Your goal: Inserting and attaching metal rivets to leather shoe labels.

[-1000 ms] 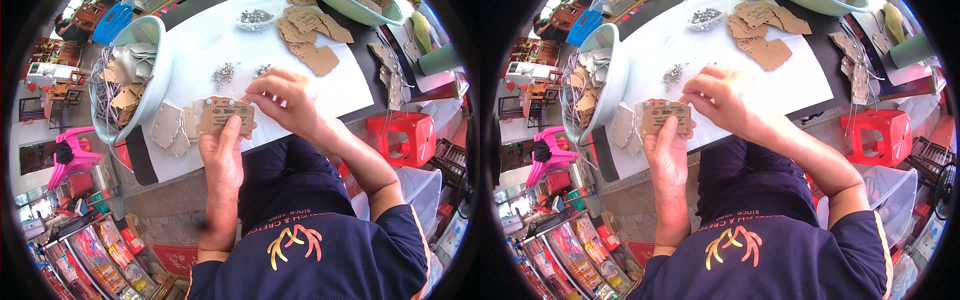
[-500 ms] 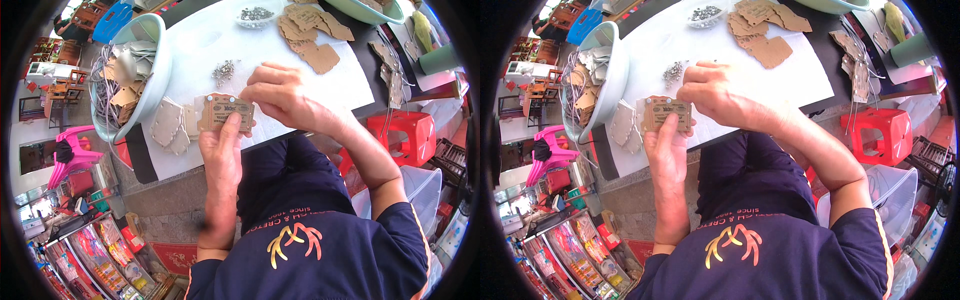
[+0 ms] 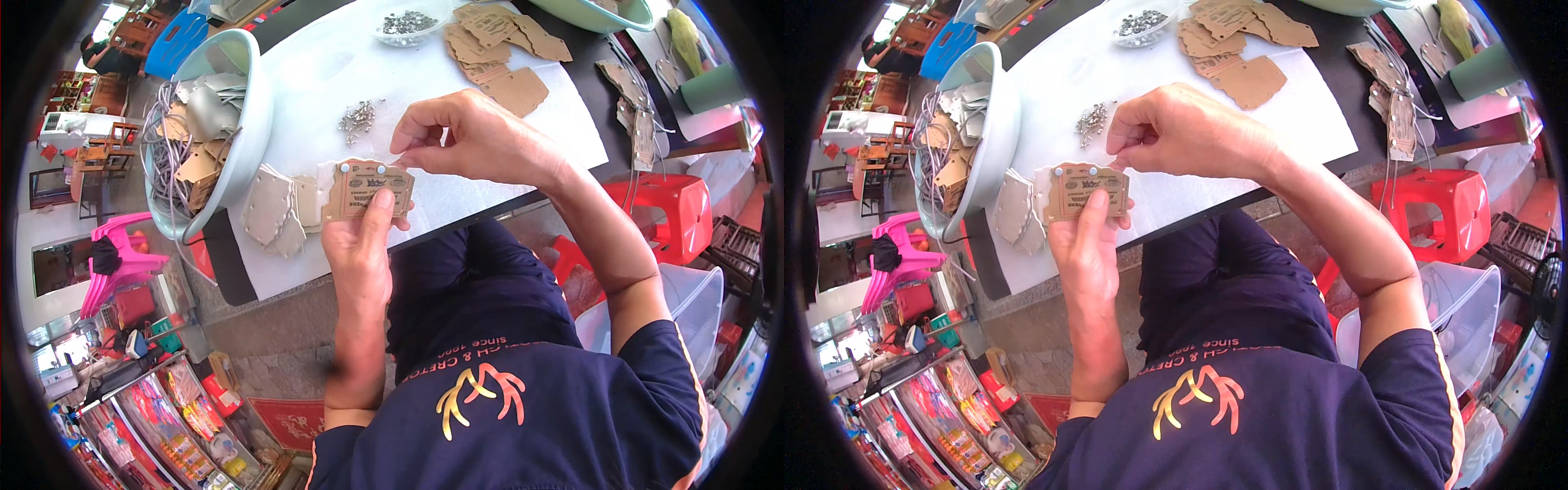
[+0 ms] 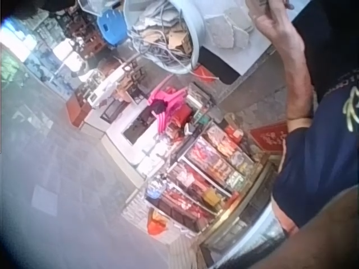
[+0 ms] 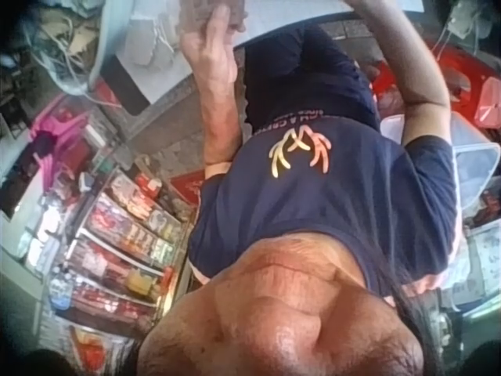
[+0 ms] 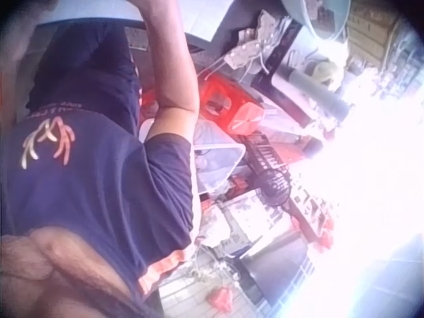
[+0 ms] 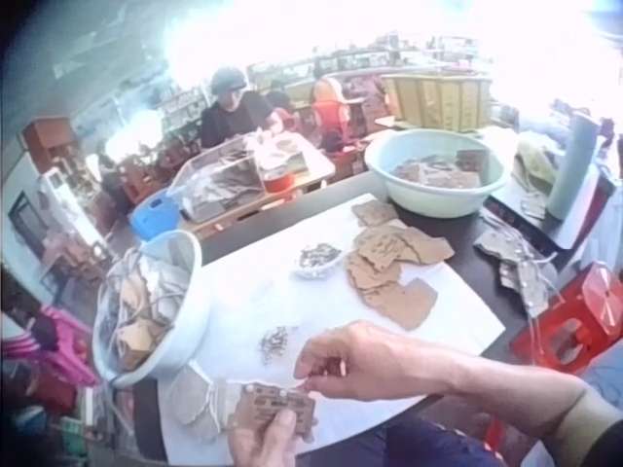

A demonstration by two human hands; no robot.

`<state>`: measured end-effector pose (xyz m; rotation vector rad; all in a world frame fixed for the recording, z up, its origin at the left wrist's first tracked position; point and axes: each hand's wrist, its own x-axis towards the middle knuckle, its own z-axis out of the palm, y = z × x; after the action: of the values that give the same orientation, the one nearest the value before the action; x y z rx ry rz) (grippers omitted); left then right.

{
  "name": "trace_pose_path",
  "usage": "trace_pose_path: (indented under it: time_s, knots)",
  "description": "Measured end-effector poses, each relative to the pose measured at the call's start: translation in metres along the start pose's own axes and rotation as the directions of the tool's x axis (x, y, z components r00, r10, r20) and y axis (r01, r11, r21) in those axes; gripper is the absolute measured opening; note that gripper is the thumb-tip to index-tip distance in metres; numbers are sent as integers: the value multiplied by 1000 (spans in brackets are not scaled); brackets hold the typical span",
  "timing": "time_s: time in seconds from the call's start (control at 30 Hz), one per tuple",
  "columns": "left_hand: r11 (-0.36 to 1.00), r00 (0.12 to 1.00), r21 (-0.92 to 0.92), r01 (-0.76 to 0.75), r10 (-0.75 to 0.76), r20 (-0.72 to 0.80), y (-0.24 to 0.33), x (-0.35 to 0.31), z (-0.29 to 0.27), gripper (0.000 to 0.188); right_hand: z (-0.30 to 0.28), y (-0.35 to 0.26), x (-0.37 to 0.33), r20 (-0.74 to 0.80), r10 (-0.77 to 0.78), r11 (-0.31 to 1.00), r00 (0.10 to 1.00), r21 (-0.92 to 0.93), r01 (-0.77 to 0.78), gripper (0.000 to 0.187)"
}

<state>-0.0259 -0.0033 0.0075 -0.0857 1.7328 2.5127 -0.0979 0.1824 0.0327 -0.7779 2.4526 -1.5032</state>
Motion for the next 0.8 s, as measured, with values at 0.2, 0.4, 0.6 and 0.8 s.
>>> trace_pose_path:
  time_s: [0.2, 0.4, 0.6, 0.8]
  knots:
    - [1000, 1000, 28, -12, 13, -27, -1, 0, -1, 34, 9, 3, -5, -96, 52, 998, 994, 51, -48, 13]
    - [995, 999, -102, -21, 17, -41, 5, 3, 8, 31, 23, 4, -17, -150, 130, 978, 980, 179, -102, 17]
    - [989, 1000, -146, -26, 24, -14, 3, 2, 3, 27, 32, 1, -22, 15, 280, 850, 960, 462, -255, 23]
    - [985, 1000, -171, -10, 15, 26, 3, 0, 2, 28, 30, 1, -22, 126, 301, 724, 945, 614, -313, 22]
